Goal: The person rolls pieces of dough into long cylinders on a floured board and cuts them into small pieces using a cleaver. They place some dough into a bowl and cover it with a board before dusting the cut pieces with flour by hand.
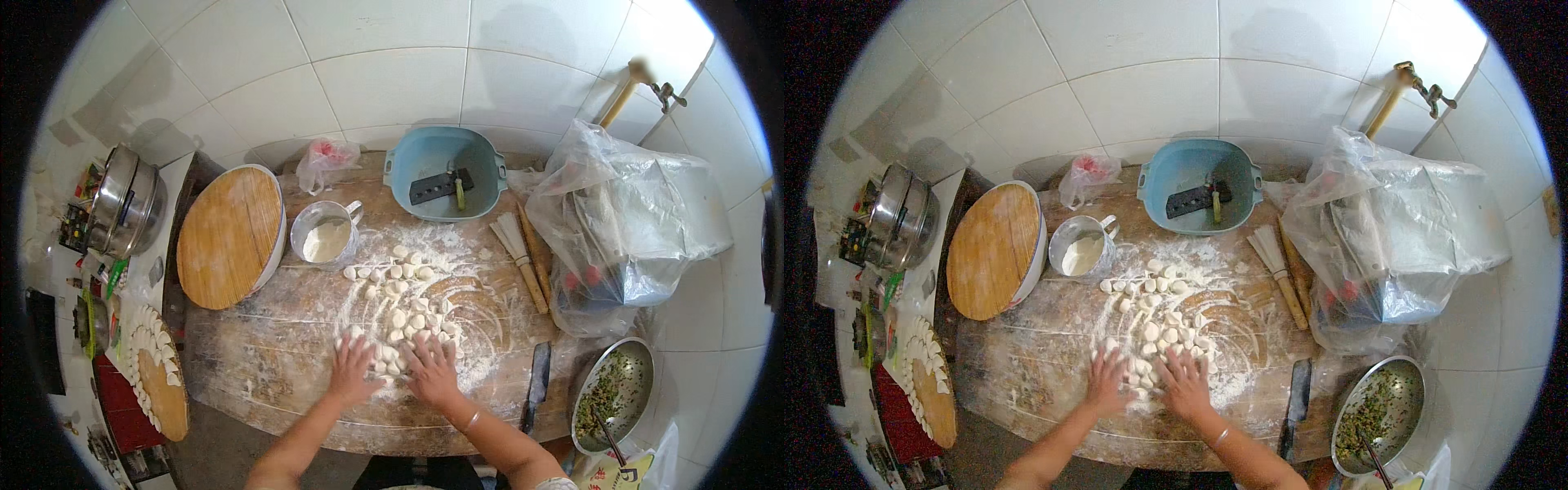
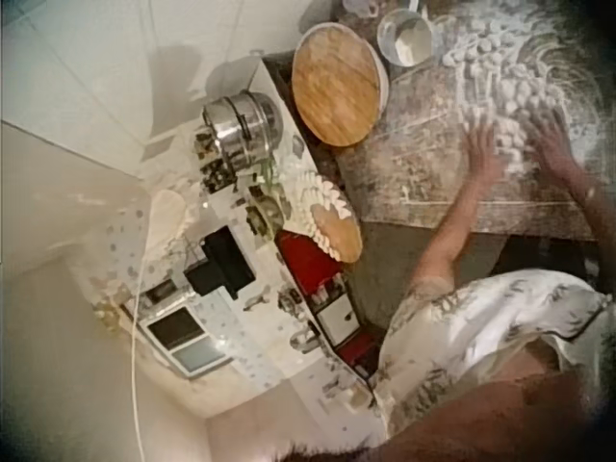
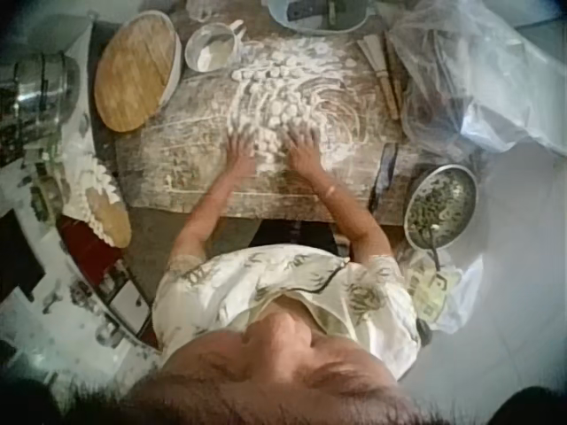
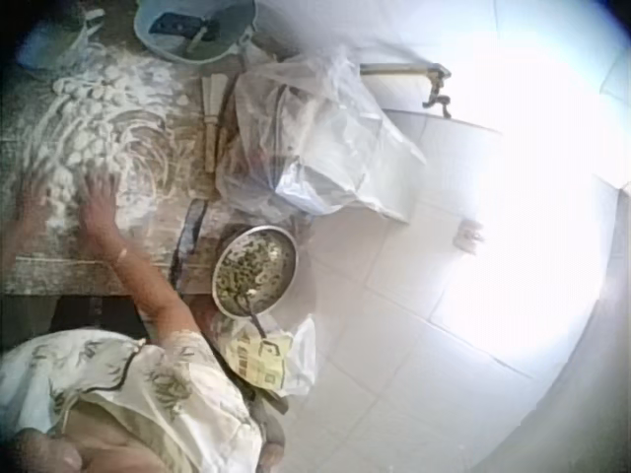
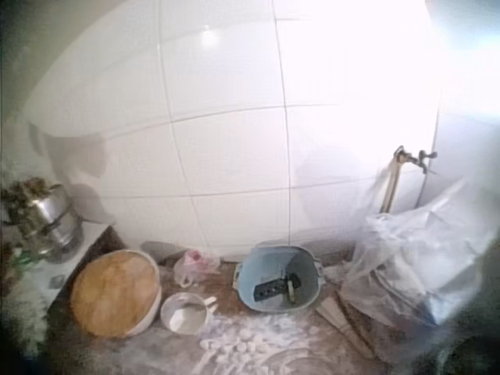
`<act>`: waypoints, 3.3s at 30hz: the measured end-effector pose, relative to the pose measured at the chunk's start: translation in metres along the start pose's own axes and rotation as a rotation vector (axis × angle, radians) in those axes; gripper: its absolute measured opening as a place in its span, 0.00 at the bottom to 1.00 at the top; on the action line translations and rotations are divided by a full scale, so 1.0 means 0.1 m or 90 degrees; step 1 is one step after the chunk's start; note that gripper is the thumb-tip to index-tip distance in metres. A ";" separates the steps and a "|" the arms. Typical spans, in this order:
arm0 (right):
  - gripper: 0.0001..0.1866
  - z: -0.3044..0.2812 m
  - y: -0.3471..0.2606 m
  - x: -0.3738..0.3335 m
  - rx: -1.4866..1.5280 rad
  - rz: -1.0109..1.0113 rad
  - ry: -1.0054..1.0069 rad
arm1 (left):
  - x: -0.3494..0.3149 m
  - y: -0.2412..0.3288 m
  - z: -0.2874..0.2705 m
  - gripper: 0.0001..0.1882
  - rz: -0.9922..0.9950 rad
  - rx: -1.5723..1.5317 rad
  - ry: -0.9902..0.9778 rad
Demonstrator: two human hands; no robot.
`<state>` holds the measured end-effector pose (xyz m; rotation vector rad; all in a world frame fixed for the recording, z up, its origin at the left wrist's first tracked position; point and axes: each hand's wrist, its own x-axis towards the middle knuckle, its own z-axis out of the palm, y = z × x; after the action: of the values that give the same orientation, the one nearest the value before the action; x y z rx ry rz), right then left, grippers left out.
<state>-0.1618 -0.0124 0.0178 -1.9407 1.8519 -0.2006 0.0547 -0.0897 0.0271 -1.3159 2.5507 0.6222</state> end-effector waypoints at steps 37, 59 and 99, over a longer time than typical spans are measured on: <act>0.38 -0.48 0.91 0.76 0.064 0.290 0.259 | 2.31 0.32 -0.54 0.23 0.221 -0.030 0.173; 0.31 -0.37 0.63 0.55 0.104 0.226 0.224 | 1.25 -0.17 -0.26 0.25 0.012 -0.108 0.265; 0.36 0.08 0.45 -0.34 0.183 0.195 0.279 | 0.21 0.64 0.41 0.38 -0.163 -0.144 0.255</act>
<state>-0.2032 0.0227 -0.0009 -1.4765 2.2173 -0.7977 -0.0101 -0.0530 0.0005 -1.9860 2.5921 0.6670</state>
